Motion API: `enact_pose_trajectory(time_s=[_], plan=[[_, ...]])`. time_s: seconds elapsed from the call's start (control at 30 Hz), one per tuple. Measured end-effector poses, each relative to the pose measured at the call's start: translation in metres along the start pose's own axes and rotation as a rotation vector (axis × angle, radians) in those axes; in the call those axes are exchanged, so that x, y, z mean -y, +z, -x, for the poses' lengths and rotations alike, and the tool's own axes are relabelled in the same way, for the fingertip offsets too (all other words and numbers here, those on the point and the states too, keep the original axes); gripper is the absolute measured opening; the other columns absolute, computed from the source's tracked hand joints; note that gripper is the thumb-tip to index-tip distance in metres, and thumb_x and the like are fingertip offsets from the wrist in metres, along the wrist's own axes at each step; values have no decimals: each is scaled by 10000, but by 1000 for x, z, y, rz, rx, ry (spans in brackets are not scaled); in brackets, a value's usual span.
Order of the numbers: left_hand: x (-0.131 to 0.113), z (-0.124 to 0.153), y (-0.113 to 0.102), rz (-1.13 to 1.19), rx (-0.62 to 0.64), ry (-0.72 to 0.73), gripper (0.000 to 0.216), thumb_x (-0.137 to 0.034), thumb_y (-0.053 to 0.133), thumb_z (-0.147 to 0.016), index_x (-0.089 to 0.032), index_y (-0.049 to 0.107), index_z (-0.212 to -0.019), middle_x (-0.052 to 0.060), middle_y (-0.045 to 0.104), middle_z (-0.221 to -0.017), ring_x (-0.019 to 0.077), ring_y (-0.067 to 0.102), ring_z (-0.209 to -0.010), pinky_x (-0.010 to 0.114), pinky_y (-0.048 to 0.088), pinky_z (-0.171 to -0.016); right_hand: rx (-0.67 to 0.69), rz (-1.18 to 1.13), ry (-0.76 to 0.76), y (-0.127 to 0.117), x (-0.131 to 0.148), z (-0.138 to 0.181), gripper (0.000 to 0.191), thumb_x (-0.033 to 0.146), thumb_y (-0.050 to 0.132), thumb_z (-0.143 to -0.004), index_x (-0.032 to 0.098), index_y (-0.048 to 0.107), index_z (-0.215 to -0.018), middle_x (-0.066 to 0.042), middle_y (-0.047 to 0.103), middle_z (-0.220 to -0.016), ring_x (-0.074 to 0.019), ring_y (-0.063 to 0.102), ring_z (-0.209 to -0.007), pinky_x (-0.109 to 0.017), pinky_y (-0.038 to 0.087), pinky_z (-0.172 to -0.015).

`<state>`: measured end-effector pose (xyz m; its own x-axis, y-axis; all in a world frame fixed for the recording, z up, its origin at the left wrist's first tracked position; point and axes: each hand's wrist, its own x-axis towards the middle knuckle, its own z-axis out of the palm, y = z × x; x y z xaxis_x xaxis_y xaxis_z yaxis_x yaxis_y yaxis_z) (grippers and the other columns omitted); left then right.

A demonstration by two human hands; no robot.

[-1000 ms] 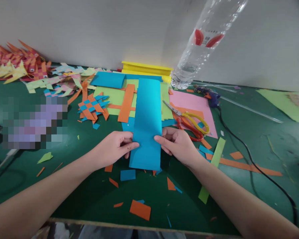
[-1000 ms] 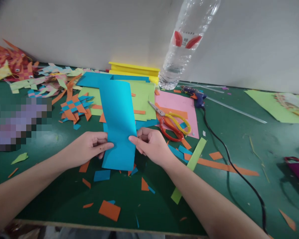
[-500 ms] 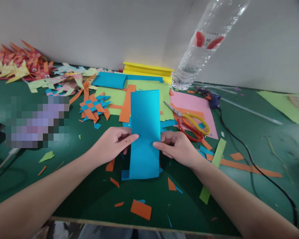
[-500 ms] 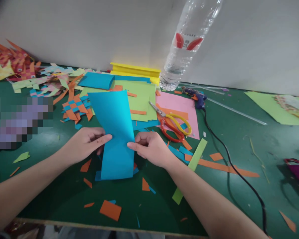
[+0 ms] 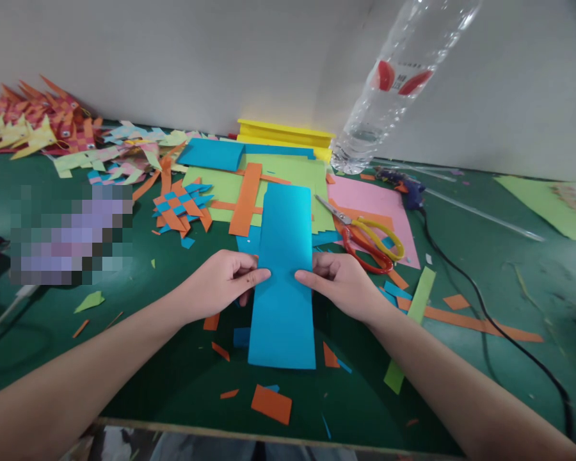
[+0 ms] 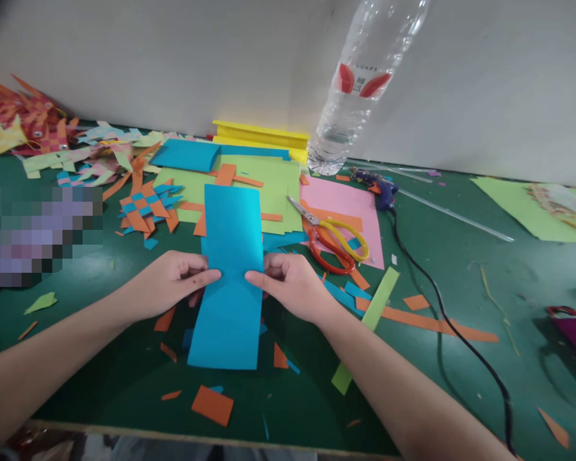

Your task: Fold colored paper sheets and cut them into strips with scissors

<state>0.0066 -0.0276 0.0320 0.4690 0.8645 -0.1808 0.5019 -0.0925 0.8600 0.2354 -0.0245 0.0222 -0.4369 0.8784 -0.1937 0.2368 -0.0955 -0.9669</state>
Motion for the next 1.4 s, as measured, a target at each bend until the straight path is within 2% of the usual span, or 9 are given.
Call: enact_pose_trajectory(time_s=[0.2, 0.37, 0.53, 0.7, 1.03, 1.23, 1.4], plan=[[2, 0, 1, -7, 27, -2, 448, -451, 517, -915, -201, 433, -553, -35, 573, -473, 112, 526, -466, 240, 363, -518, 10, 7, -29, 0, -2, 0, 292, 487, 736, -763, 210, 646, -756, 4, 674, -690, -142, 622, -631, -282, 497, -590], [1, 2, 0, 36, 36, -6, 437, -444, 529, -920, -202, 420, -574, -37, 571, -490, 112, 554, -483, 234, 371, -514, 39, 21, -14, -1, -4, 1, 317, 513, 696, -797, 201, 639, -796, -29, 694, -765, -164, 646, -689, -302, 512, -622], [2, 2, 0, 79, 1, 12, 417, -450, 512, -941, -195, 468, -615, -48, 564, -489, 104, 549, -474, 223, 375, -514, 71, 51, 4, -4, -7, 3, 305, 496, 684, -823, 201, 613, -785, 4, 649, -646, -138, 618, -559, -279, 481, -534], [4, 2, -1, 76, -46, 42, 408, -429, 517, -947, -185, 508, -621, -49, 575, -495, 91, 528, -461, 212, 364, -505, 86, 121, 12, -5, -6, 3, 314, 487, 672, -840, 183, 608, -798, 13, 631, -626, -96, 562, -490, -247, 432, -485], [5, 1, -2, 14, -79, 43, 440, -412, 522, -944, -188, 468, -569, -51, 570, -471, 81, 493, -436, 211, 336, -487, 76, 145, 17, -2, 1, 4, 354, 483, 641, -856, 182, 531, -707, 67, 512, -472, -58, 468, -424, -211, 382, -452], [3, 0, -1, 13, -6, 3, 459, -438, 537, -924, -193, 437, -549, -47, 562, -461, 88, 493, -440, 213, 337, -484, 71, 24, 20, 0, -1, 2, 348, 501, 669, -825, 158, 636, -875, 4, 642, -682, -90, 579, -523, -227, 486, -486], [2, -1, 0, 1, 20, -5, 440, -420, 557, -907, -194, 432, -551, -50, 570, -470, 89, 506, -457, 210, 349, -499, 66, -47, -8, -1, -4, 1, 339, 471, 711, -805, 172, 674, -961, -59, 743, -944, -169, 704, -825, -294, 584, -741]])
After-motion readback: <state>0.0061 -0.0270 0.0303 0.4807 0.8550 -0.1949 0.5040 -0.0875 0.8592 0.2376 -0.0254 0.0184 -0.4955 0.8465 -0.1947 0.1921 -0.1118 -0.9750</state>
